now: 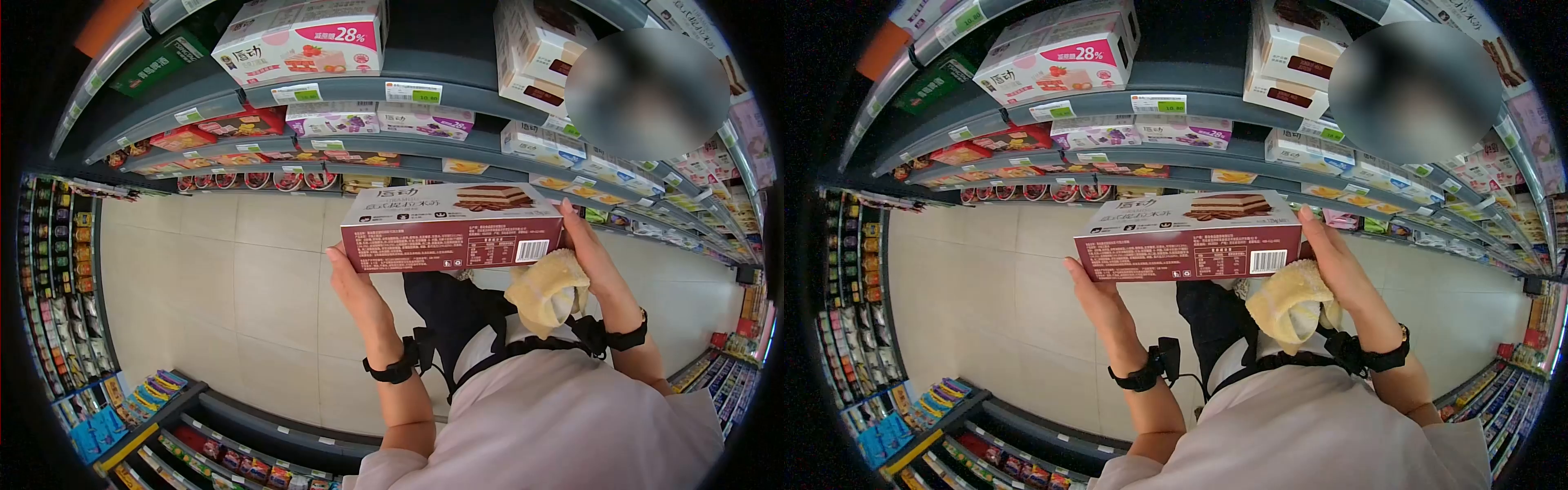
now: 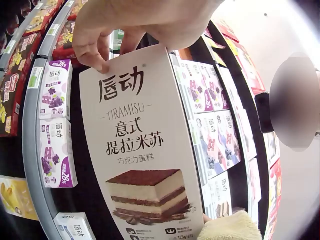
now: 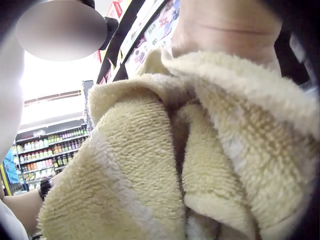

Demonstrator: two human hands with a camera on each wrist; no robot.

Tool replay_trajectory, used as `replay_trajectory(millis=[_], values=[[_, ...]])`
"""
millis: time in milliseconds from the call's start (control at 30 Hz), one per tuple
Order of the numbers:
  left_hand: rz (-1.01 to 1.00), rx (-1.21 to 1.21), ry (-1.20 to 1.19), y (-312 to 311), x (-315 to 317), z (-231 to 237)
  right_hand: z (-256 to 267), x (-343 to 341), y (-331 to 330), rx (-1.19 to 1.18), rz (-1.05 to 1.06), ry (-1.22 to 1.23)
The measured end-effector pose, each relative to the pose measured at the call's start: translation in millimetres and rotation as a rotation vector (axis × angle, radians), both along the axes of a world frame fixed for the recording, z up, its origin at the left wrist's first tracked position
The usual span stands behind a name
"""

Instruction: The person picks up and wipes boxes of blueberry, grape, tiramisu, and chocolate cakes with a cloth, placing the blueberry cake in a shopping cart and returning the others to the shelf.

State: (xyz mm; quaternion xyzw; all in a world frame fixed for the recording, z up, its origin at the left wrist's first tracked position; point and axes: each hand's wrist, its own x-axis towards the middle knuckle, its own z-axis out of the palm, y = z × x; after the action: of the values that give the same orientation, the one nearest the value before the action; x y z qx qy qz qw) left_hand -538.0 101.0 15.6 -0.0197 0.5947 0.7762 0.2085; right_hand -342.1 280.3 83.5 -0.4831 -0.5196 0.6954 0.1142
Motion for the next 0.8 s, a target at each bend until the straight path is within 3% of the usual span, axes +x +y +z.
replay_trajectory(millis=[267,500,733,800], values=[[-0.018,-0.021,-0.029,-5.2,-7.3,-4.0,8.6,-7.4,1.4,0.040,0.102,-0.026],[0.063,-0.212,-0.065,2.5,-12.7,-3.5,25.5,-15.7,-4.0,0.036,0.129,-0.070],[0.095,-0.235,-0.051,-0.1,-14.0,7.5,25.0,-15.4,-13.0,0.016,0.048,-0.052],[0.128,-0.274,-0.008,-4.5,-11.6,11.6,21.9,-10.0,-8.0,-0.043,0.152,-0.038]])
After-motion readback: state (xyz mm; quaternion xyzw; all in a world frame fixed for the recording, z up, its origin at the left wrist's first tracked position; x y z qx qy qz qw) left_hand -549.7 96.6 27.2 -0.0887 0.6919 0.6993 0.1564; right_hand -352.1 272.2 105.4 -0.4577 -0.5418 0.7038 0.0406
